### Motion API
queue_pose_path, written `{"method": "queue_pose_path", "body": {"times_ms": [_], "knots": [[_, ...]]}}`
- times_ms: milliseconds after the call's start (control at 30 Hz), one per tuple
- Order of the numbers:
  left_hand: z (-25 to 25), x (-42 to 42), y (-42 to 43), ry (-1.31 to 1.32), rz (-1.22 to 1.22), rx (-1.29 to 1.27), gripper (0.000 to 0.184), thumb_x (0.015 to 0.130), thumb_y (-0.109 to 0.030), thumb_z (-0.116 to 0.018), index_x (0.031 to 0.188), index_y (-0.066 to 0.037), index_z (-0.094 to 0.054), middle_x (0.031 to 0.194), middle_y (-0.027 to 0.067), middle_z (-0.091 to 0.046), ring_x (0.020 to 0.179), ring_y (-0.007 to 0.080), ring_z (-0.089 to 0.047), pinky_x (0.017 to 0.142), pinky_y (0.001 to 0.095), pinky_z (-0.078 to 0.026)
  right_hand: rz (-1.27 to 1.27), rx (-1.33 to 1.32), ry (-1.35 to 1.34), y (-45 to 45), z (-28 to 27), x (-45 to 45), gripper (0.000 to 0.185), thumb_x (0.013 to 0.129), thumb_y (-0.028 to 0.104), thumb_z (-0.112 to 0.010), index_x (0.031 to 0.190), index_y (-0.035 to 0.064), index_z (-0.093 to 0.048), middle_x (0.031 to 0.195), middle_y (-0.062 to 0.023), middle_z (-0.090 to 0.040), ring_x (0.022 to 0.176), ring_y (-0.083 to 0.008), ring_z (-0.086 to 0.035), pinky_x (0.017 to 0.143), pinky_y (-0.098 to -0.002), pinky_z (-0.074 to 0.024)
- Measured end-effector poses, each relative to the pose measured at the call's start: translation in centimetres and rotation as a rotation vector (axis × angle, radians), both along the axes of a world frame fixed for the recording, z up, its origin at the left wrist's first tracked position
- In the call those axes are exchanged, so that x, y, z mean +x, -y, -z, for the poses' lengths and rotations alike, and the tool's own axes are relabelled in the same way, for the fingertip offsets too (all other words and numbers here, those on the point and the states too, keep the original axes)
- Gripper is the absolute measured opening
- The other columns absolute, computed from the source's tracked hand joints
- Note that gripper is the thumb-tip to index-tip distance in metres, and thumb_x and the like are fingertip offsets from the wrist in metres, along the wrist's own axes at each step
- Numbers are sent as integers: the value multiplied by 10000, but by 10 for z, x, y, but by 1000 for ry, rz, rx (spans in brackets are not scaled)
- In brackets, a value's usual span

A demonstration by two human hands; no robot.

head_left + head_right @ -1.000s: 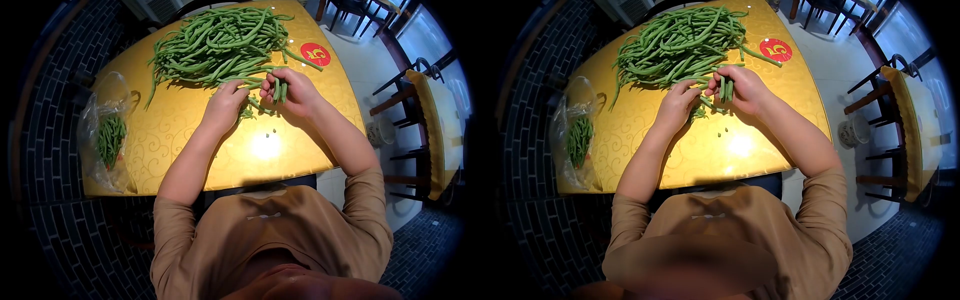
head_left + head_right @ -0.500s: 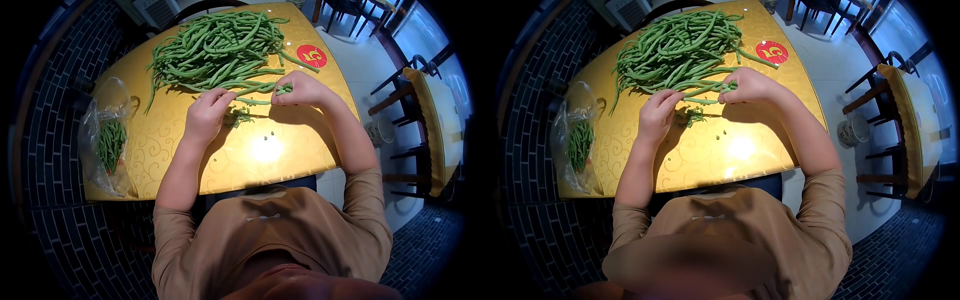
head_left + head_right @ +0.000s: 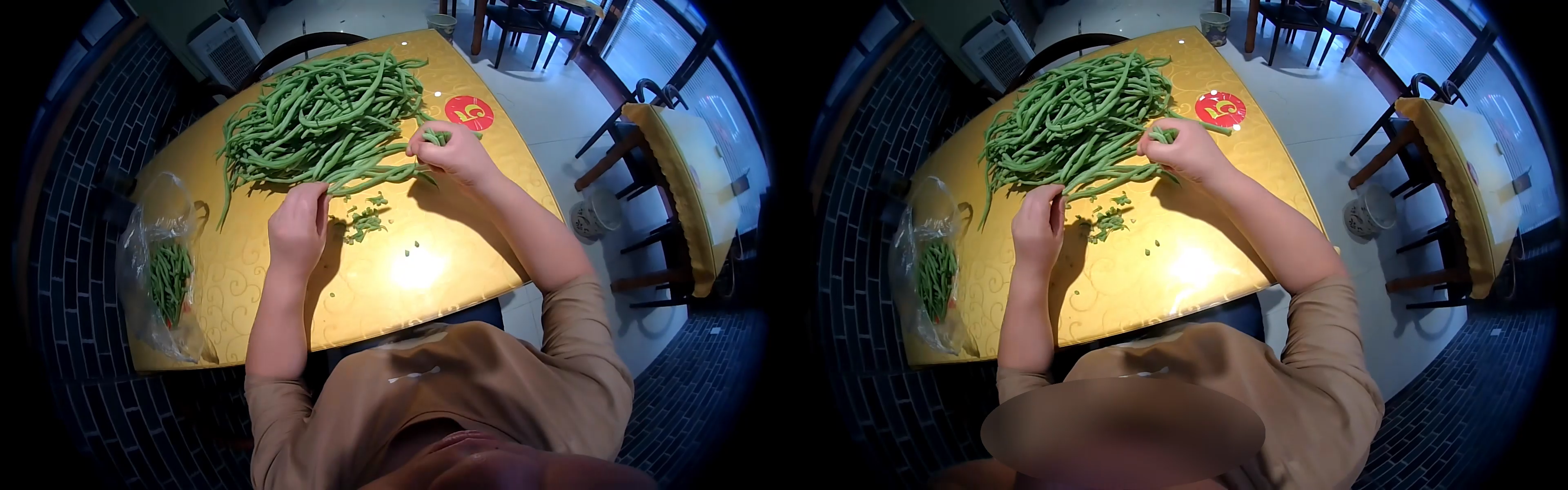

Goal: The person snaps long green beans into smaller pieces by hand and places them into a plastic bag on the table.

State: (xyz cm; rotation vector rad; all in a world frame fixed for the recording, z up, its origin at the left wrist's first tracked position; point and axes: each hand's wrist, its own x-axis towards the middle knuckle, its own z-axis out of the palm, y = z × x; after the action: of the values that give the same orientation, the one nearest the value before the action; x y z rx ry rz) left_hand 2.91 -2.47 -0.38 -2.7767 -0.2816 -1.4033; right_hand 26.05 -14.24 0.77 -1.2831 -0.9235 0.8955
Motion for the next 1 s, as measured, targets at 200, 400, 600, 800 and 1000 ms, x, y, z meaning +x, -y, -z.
{"method": "queue_pose_path", "body": {"times_ms": [200, 400, 600, 800, 1000], "knots": [[-15, -17, -11, 623, 350, -1005, 114, 910, -96, -501, 995, -36, -454, 812, 91, -576, 510, 87, -469, 449, 185, -376, -64, -42, 491, -7, 19, -7, 193, 742, 221, -695, 820, 49, -657, 721, -49, -611, 659, -112, -540, 618, -258, -429], [-5, -11, -15, 717, 521, -1405, 82, 948, -159, -438, 955, -82, -463, 818, 66, -555, 473, 62, -409, 408, 159, -317, -176, -280, 302, -1, 4, -29, 292, 741, 335, -702, 837, 60, -682, 718, -81, -630, 718, -133, -585, 671, -274, -456], [-4, -4, -6, 736, 572, -1528, 80, 944, -146, -443, 958, -67, -439, 804, 79, -550, 476, 63, -426, 406, 162, -319, -265, -4, 595, -2, 24, -41, 246, 756, 266, -681, 878, 52, -675, 769, -62, -658, 718, -144, -611, 660, -271, -471], [-1, -2, -6, 738, 603, -1560, 66, 943, -144, -441, 957, -80, -442, 824, 72, -553, 483, 61, -427, 400, 167, -319, -233, 41, 619, -1, 21, -43, 176, 716, 183, -639, 836, 57, -671, 779, -87, -657, 743, -195, -619, 694, -289, -475], [3, -2, -9, 715, 582, -1556, 55, 936, -107, -443, 970, -65, -455, 876, 83, -553, 524, 68, -445, 420, 168, -336, -216, 27, 570, 1, 17, -44, 153, 701, 120, -593, 819, 43, -651, 786, -69, -652, 756, -174, -613, 709, -279, -471]]}}
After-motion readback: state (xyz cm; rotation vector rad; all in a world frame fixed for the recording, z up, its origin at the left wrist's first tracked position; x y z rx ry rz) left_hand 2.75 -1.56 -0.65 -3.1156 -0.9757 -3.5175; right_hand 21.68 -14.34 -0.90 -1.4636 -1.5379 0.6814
